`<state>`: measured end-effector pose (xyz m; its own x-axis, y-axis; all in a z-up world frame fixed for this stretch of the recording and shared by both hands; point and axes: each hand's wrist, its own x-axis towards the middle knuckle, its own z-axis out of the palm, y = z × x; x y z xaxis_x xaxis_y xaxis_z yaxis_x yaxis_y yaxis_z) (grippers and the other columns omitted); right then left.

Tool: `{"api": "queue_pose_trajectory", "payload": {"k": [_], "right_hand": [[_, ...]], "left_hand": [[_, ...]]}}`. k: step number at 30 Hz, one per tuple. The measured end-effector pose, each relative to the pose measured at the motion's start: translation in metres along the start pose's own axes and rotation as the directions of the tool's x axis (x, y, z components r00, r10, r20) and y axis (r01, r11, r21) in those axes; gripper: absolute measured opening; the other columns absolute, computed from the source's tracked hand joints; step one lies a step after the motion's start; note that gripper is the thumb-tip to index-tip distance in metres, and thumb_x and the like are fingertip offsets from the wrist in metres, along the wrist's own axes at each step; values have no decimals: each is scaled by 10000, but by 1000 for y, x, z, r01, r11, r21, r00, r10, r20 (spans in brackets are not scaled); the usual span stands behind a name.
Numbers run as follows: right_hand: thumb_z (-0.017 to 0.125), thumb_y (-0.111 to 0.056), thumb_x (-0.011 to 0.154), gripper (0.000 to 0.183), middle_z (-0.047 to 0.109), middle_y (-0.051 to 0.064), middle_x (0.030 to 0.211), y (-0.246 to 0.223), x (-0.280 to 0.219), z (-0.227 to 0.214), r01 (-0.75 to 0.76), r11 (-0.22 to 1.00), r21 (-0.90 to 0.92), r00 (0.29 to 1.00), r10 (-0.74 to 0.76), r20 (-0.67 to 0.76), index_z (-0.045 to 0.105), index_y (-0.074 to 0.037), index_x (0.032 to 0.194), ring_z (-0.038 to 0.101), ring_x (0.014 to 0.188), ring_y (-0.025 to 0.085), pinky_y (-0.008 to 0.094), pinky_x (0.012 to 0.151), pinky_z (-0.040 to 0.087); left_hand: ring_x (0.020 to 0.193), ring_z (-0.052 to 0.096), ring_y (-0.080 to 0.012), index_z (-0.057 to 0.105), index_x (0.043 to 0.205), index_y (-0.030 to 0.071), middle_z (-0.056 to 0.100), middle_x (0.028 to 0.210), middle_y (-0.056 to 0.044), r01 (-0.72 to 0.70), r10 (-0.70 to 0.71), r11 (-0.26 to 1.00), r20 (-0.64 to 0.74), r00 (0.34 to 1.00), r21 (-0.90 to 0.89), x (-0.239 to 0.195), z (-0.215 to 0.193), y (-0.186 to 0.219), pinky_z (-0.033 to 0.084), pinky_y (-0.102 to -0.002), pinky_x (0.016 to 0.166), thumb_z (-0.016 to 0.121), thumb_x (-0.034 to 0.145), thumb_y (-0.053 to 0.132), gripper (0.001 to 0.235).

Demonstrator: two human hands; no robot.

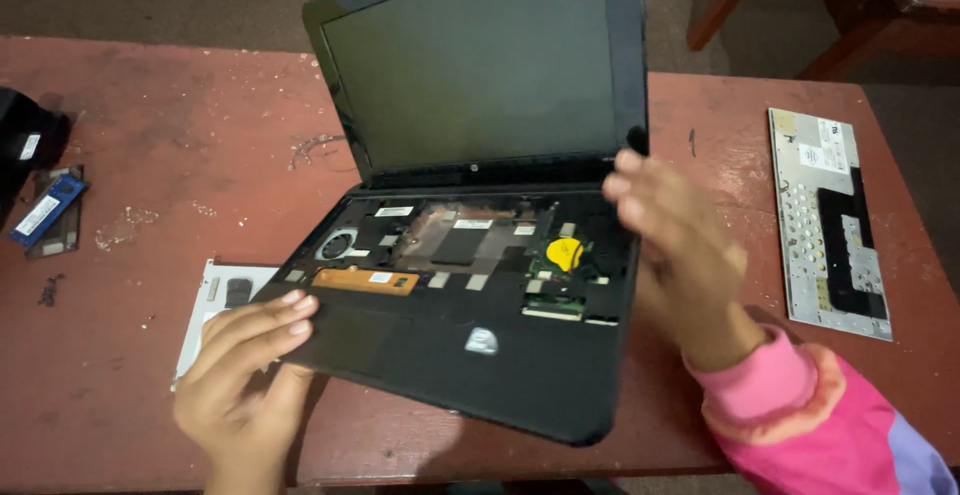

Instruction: Reassembling internal laptop components, including connecting a ribbon cable and using a screwdriver to secure parts.

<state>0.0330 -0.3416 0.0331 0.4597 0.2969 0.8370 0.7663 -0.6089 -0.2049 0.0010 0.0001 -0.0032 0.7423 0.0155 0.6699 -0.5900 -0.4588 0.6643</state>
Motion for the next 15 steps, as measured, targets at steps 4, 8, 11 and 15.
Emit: {"api": "queue_pose_trajectory", "payload": {"k": [4, 8, 11, 15], "right_hand": [[572, -72, 1005, 299, 588, 150, 1286, -15, -9, -2, -43, 990, 133, 996, 33, 78, 465, -94, 1284, 559, 1307, 387, 551, 1212, 418], [605, 74, 918, 161, 656, 165, 1026, -19, -3, 1, -79, 972, 223, 994, 94, -57, 563, -57, 1003, 666, 1102, 396, 557, 1115, 509], [617, 70, 903, 142, 654, 136, 974, -24, 2, -4, -120, 970, 214, 991, 128, -26, 586, -62, 945, 686, 1032, 344, 537, 1104, 520], [634, 33, 906, 133, 652, 160, 1024, -19, 2, -7, -108, 978, 179, 994, 107, 11, 567, -55, 980, 666, 1089, 333, 528, 1117, 504]], "left_hand": [[985, 716, -285, 675, 896, 25, 709, 999, -161, -24, 24, 1000, 38, 999, 3, 1, 2, 0, 497, -356, 943, 676, 847, 124, 110], [991, 717, -281, 676, 889, 33, 710, 1002, -153, -26, 25, 1000, 42, 999, 15, 0, 3, 0, 496, -354, 937, 692, 843, 101, 84], [988, 720, -281, 676, 896, 37, 712, 998, -148, -32, 31, 999, 59, 998, 21, 0, 2, -1, 494, -354, 930, 679, 851, 124, 98], [989, 718, -279, 678, 901, 51, 712, 1002, -139, -25, 23, 999, 68, 997, 29, 0, 4, 0, 489, -360, 942, 660, 864, 162, 118]]}}
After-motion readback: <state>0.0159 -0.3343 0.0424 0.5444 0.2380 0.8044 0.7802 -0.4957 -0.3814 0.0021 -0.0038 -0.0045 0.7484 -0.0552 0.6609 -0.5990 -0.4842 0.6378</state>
